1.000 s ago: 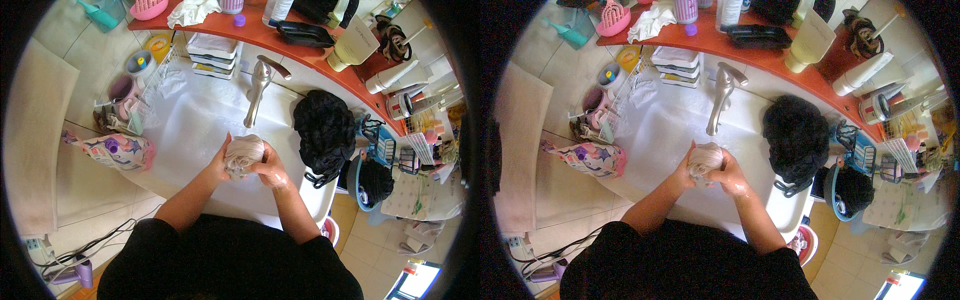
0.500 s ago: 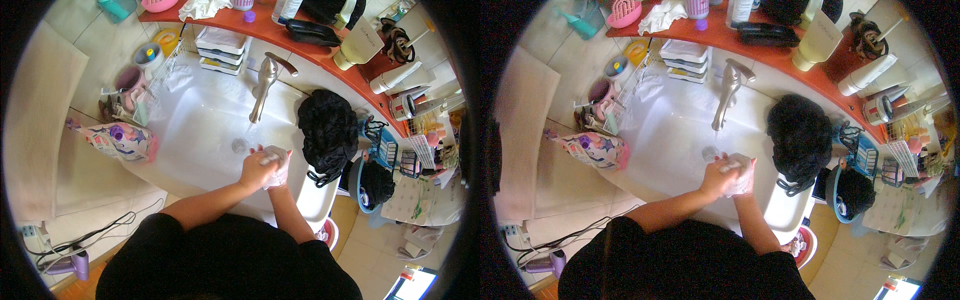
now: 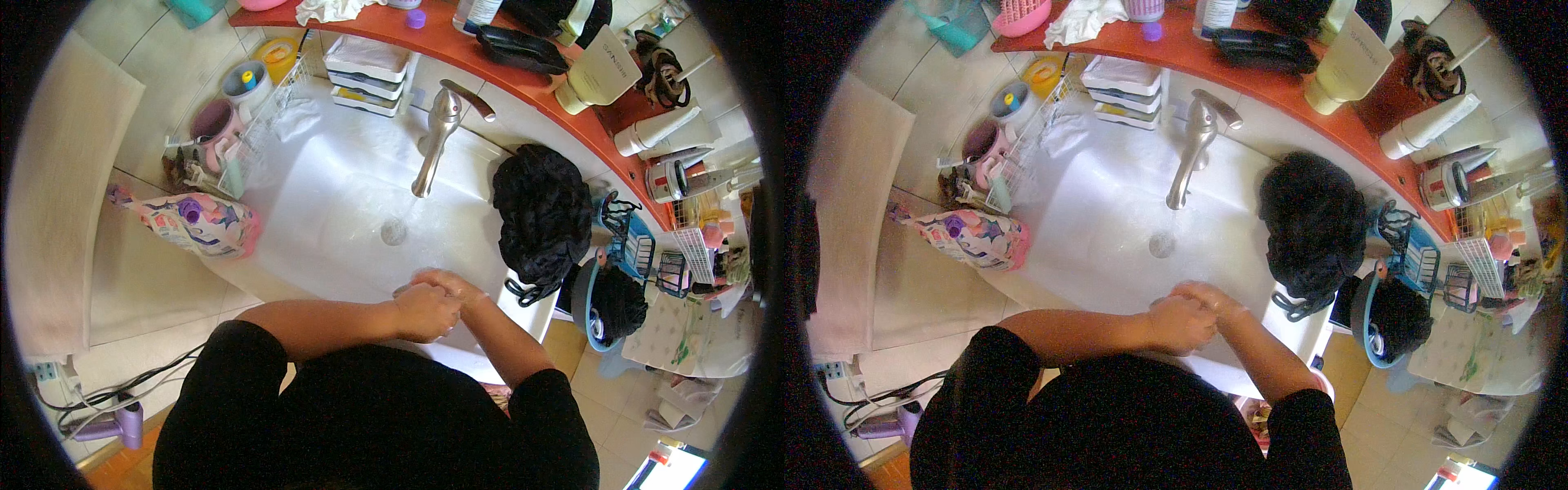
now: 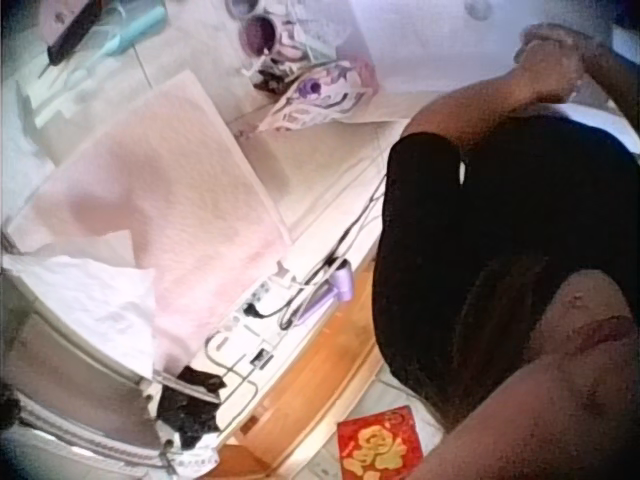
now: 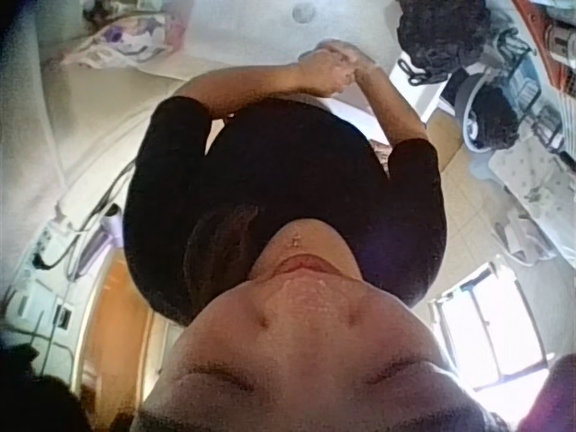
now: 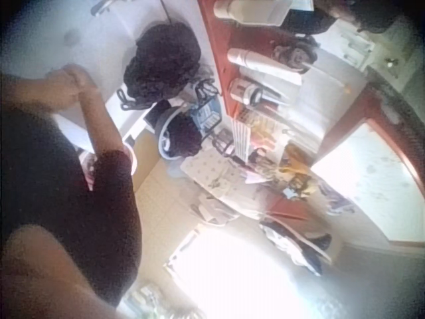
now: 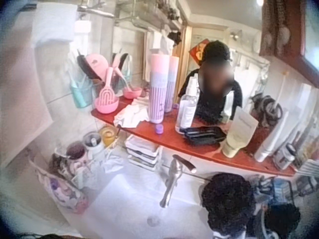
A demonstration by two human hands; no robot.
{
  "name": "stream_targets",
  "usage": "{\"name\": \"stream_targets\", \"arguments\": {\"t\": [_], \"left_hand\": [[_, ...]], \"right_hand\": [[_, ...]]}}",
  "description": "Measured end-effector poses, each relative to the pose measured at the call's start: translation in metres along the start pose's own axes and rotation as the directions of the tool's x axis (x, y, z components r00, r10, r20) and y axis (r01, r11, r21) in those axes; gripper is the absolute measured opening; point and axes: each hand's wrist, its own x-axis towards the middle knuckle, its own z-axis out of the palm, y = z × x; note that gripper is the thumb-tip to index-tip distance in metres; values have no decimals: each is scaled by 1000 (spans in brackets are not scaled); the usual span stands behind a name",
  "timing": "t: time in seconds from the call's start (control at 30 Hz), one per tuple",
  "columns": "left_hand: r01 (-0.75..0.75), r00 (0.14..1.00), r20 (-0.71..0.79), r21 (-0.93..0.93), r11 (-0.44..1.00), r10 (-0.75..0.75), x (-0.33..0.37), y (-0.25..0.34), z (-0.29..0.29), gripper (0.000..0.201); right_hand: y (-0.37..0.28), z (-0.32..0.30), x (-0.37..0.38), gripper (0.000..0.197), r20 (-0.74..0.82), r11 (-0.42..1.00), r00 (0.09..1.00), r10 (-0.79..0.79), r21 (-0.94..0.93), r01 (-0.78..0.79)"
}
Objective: The person washes a light-colored cloth and a black cloth in a white sink. They rub the items by hand under running water, rinse them thoroughly, and wring them out to remove excess water.
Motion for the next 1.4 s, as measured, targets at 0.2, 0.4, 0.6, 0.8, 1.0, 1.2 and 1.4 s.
{"name": "stream_targets", "arguments": {"t": [0.2, 0.4, 0.6, 0.8, 1.0, 1.2, 1.4], "left_hand": [[113, 988, 120, -154, 982, -95, -21, -7, -12, 13], [-169, 973, 150, -41, 985, 173, -15, -5, -19, 8], [-272, 935, -289, -211, 939, 206, 3, -32, -26, 12], [80, 350, -537, -799, 595, -768, 45, -25, -68, 13], [-122, 914, -406, -262, 957, 6, 61, 12, -54, 20], [-201, 946, -322, -529, 824, 25, 62, 43, -45, 43], [119, 958, -115, -678, 726, -264, 39, 9, -27, 36]], "right_hand": [[4, 20, 26, 29, 58, 970, 998, 37, -242, -22], [12, 25, 42, 19, 6, 932, 974, 226, -294, -214], [-60, 43, 6, 21, -298, 969, 952, 75, 249, 2], [-32, 38, -57, 98, -338, 437, 923, -183, 813, 385], [-8, 69, -69, 72, -406, 255, 730, -549, 751, 609], [38, 47, -180, 42, -714, -11, 301, -633, 396, 918], [174, 49, -310, 46, -997, 132, -70, 20, -66, 989]]}}
